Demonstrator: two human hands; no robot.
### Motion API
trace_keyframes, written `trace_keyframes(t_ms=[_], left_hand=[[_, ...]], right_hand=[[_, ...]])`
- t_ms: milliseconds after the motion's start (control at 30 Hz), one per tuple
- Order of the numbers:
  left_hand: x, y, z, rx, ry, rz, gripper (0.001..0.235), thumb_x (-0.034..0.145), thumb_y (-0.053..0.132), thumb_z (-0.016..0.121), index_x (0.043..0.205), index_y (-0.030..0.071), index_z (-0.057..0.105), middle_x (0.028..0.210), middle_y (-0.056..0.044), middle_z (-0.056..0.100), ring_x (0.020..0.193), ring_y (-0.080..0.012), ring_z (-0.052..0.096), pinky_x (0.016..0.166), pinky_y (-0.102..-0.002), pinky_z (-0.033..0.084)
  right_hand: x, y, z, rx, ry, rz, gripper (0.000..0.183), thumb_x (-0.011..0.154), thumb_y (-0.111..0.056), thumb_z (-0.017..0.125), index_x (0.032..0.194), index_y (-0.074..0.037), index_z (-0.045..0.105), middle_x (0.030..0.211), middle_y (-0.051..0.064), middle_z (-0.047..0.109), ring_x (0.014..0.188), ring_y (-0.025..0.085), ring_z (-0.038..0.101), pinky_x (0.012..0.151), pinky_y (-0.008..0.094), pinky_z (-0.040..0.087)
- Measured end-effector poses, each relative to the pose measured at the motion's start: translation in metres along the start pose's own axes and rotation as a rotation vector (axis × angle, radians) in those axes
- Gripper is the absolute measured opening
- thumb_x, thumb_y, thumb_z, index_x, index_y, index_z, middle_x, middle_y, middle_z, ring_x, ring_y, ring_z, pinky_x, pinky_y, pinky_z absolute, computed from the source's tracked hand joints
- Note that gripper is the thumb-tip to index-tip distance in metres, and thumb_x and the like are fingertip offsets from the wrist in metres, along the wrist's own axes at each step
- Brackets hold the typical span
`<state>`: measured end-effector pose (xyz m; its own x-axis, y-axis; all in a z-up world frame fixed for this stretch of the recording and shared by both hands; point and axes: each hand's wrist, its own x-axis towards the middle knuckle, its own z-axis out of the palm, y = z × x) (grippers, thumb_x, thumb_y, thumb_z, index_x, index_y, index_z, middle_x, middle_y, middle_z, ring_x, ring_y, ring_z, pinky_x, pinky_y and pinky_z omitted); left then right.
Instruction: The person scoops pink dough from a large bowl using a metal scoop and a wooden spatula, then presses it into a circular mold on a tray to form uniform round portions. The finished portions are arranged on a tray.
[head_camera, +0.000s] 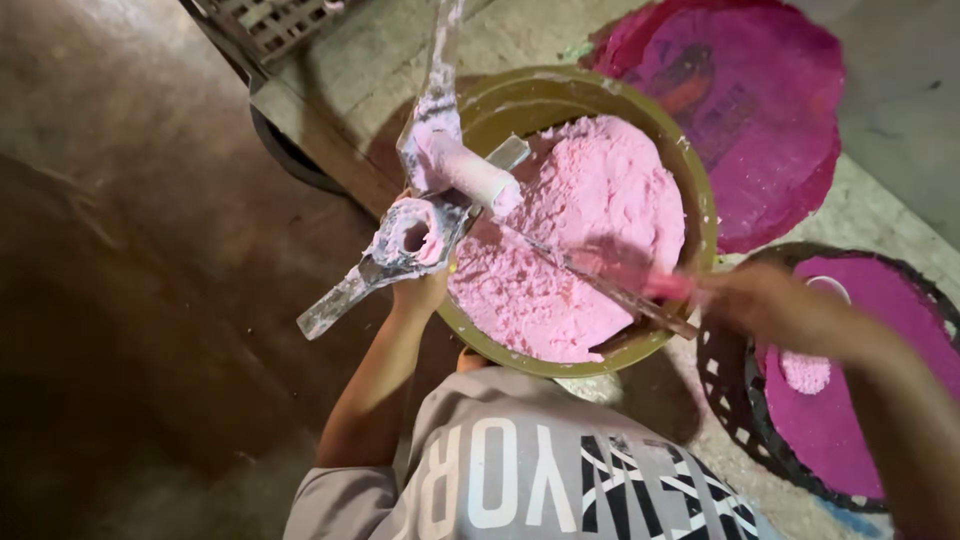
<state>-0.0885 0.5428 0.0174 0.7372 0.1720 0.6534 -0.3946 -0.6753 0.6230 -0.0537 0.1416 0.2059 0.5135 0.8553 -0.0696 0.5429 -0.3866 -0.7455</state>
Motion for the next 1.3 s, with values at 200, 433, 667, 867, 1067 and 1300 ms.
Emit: trace_keyframes(t_ms=[200,433,667,867,1067,1300], left_hand=[[-0.009,0.000,-0.002,-0.057,-0.012,-0.043,0.010,0.086,0.003,0.066,0.096,0.005,0.065,0.090,-0.013,0.065,0.087,-0.0330,0.064,0.078,-0.046,0.049],[-0.012,-0.003,0.002,-0.098,-0.017,-0.078,0.011,0.088,0.004,0.066,0.099,0.005,0.065,0.093,-0.012,0.066,0.090,-0.0320,0.064,0.080,-0.045,0.050],[-0.011,0.000,0.002,-0.128,-0.018,-0.115,0.013,0.089,0.005,0.066,0.101,0.005,0.065,0.096,-0.012,0.067,0.092,-0.0310,0.065,0.082,-0.044,0.050],[-0.004,0.006,-0.003,-0.160,-0.017,-0.138,0.014,0.090,0.006,0.066,0.104,0.005,0.065,0.099,-0.012,0.068,0.094,-0.0301,0.066,0.084,-0.043,0.051],[-0.002,0.013,-0.003,-0.205,-0.016,-0.180,0.015,0.091,0.007,0.066,0.106,0.004,0.065,0.101,-0.011,0.068,0.095,-0.0292,0.066,0.086,-0.042,0.051],[0.004,0.019,-0.005,-0.271,-0.004,-0.225,0.017,0.092,0.008,0.066,0.109,0.004,0.065,0.104,-0.011,0.069,0.098,-0.0282,0.067,0.088,-0.040,0.052]], right_hand=[[0.035,-0.073,-0.014,-0.380,-0.508,0.834,0.044,0.093,-0.027,0.063,0.132,-0.046,0.068,0.105,-0.006,0.078,0.095,0.014,0.070,0.086,0.032,0.059],[0.039,-0.047,-0.004,-0.456,-0.673,0.832,0.040,0.095,-0.027,0.064,0.133,-0.041,0.069,0.102,0.005,0.076,0.093,0.021,0.074,0.084,0.038,0.056],[0.054,-0.023,0.060,-0.267,-0.427,0.446,0.051,0.079,-0.014,0.071,0.129,-0.025,0.071,0.100,0.009,0.074,0.095,0.026,0.071,0.086,0.042,0.055],[0.083,-0.044,0.069,-0.249,-0.346,0.681,0.037,0.094,-0.024,0.061,0.129,-0.028,0.070,0.103,0.006,0.076,0.092,0.025,0.073,0.086,0.041,0.057],[0.043,-0.069,0.032,-0.551,-0.566,0.828,0.035,0.102,-0.042,0.048,0.131,-0.043,0.068,0.095,0.003,0.072,0.089,0.022,0.074,0.083,0.041,0.058],[0.054,-0.032,0.121,-0.713,-0.471,0.432,0.043,0.099,-0.020,0.044,0.140,-0.030,0.056,0.113,0.006,0.064,0.077,0.026,0.074,0.057,0.043,0.060]])
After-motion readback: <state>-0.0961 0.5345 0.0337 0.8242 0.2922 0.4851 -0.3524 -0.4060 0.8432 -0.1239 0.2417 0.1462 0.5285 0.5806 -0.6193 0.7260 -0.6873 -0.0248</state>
